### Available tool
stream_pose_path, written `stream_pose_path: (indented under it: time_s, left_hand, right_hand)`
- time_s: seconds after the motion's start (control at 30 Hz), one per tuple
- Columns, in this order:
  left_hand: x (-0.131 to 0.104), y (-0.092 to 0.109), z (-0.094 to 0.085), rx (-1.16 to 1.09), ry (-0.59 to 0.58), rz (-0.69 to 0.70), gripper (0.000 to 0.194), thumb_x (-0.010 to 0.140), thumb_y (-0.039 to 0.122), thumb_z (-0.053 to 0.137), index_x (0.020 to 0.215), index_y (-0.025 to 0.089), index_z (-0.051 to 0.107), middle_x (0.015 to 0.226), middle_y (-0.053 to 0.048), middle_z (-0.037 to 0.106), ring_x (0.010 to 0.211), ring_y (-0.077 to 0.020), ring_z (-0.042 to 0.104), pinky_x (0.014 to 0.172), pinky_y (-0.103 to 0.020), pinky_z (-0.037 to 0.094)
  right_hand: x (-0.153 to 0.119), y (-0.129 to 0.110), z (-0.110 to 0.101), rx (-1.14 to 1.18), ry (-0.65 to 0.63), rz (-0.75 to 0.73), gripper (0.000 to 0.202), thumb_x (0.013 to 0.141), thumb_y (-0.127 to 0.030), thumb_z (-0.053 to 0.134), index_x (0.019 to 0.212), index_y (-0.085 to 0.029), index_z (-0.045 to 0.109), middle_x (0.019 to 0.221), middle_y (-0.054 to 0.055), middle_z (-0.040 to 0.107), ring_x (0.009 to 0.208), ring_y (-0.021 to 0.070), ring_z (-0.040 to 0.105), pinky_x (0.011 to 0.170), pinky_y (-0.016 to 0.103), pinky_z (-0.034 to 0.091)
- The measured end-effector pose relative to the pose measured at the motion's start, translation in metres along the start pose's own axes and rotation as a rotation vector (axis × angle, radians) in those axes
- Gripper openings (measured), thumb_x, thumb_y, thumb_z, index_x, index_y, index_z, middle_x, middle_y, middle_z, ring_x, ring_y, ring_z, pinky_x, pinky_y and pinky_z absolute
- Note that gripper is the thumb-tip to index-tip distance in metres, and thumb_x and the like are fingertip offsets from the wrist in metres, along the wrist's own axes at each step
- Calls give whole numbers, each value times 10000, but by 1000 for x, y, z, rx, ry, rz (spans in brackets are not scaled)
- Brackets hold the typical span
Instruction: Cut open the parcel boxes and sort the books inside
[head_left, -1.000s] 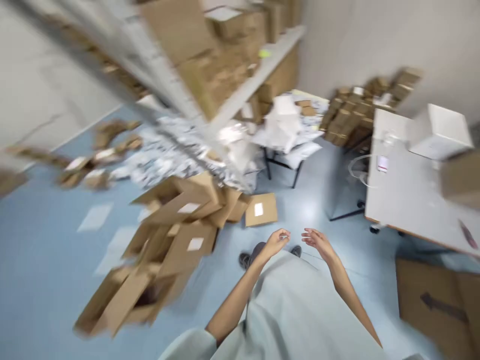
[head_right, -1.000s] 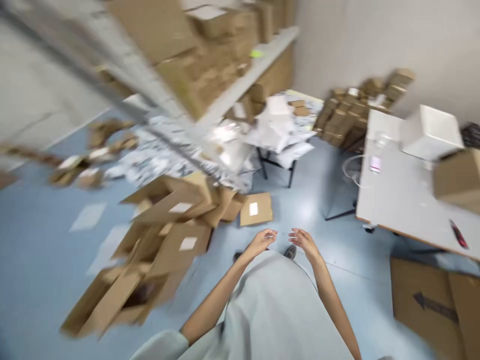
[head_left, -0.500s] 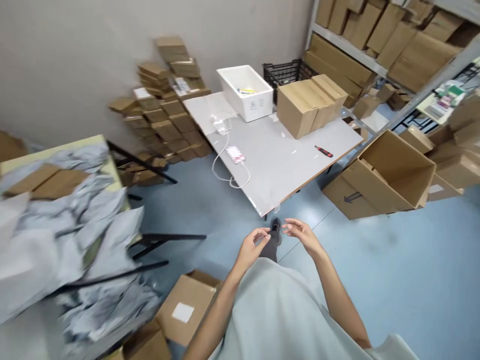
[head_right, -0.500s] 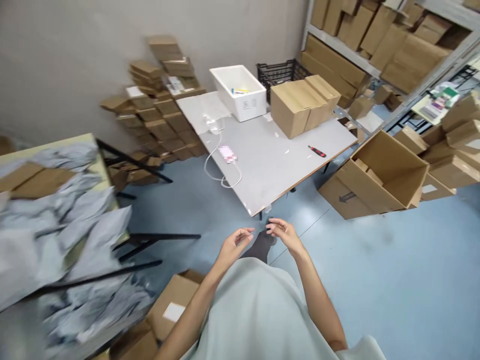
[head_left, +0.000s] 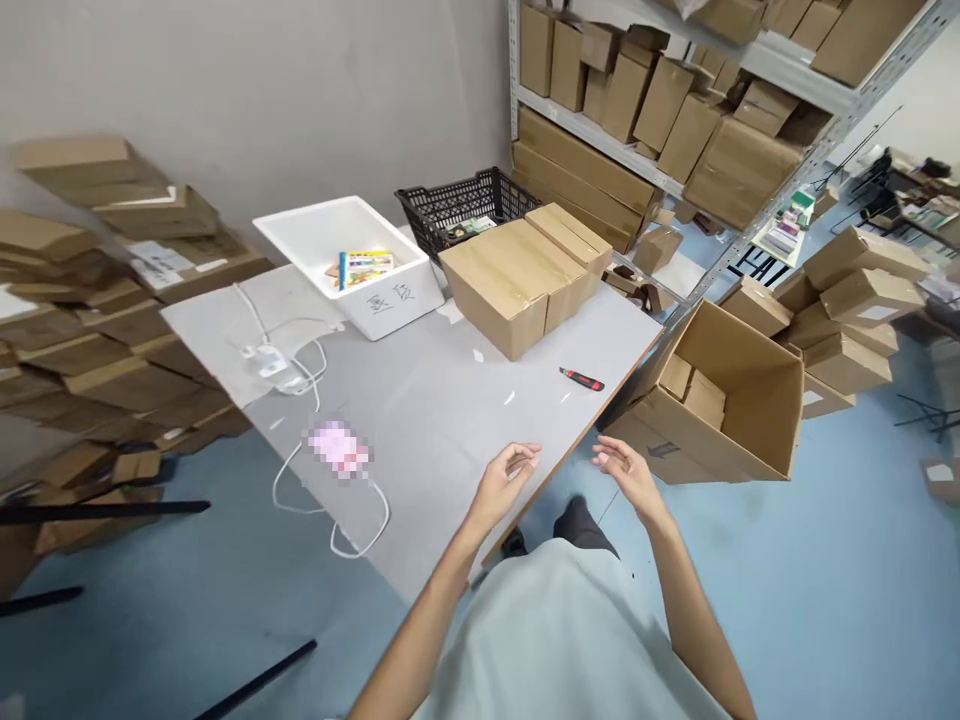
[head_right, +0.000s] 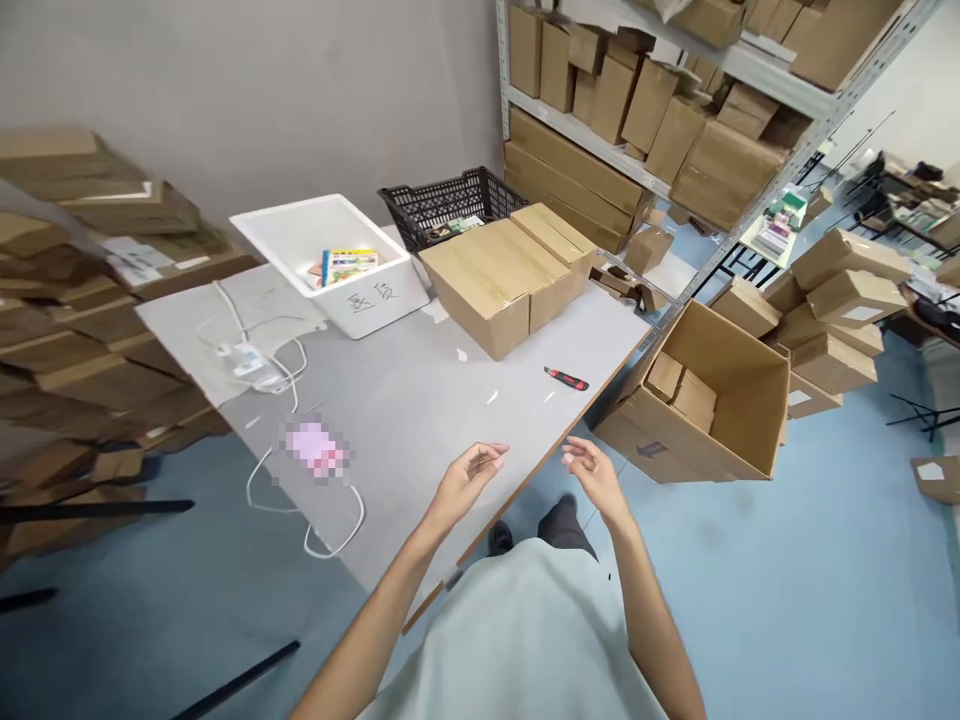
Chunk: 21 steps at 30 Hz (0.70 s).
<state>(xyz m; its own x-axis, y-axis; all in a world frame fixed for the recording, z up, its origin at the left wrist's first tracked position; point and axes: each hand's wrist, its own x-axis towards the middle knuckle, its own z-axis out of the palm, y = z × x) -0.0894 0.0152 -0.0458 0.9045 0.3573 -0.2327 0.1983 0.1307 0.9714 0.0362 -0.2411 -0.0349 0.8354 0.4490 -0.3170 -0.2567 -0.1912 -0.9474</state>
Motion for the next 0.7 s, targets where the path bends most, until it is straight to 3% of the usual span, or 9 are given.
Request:
stream_pose_path:
  time_s: [0.17, 0.27, 0.37, 0.47, 0.57, 0.7]
  left_hand:
    - [102, 28, 33, -3, 41, 57, 253, 918, 509, 789, 915, 279, 683, 1377, -136, 813, 1404, -340, 729, 1244, -517, 541]
    - [164, 32, 62, -21, 105, 36, 240, 946, 500, 756, 913, 275, 678, 1392, -137, 809, 1408, -338, 729, 1242, -516, 543]
    - [229, 38, 93, -29, 185, -19, 278, 970, 533, 749, 1072, 275, 729, 1458, -142, 792, 1449, -345, 714, 1260, -521, 536]
    - [302, 50, 115, -66, 235, -30, 517, 957, 554, 795, 1384, 272, 716, 1605, -156, 712, 1539, -365, 656, 1283, -539, 526]
    - [389, 70, 123, -117, 252, 10, 780, 915, 553, 861, 1592, 256, 612, 1770, -183, 557, 1650, -407, 539, 1317, -575, 493]
    - [505, 104, 126, -147, 283, -69, 1075, 842, 479, 964, 1751, 205, 460, 1909, -234, 296, 1733, -434, 410, 1389, -556, 400]
  right_hand:
    - [141, 1, -35, 3, 91, -41, 802, 749, -664, 974, 1412, -272, 750, 1522, 194, 729, 1300, 376, 751, 1140, 570, 623]
    - [252, -16, -52, -54, 102, -73, 981, 698, -663, 993, 1538, -264, 679, 1692, 219, 585, 1461, 401, 653, 1202, 571, 590]
    - [375, -52, -67, -138, 58, -117, 1081, 714, -653, 976, 1649, -276, 585, 1787, 208, 477, 1545, 386, 583, 1269, 551, 543]
    - [497, -93, -81, -210, 43, -197, 1133, 779, -659, 922, 1732, -241, 474, 1817, 221, 422, 1590, 359, 543, 1303, 509, 511]
    - [602, -126, -91, -303, 46, -264, 1168, 834, -710, 859, 1767, -172, 406, 1832, 249, 392, 1654, 359, 481, 1343, 496, 460]
    - [692, -150, -98, -417, 22, -371, 1041, 894, -787, 774, 1673, -143, 524, 1679, 253, 615, 1633, 394, 506, 1340, 554, 442]
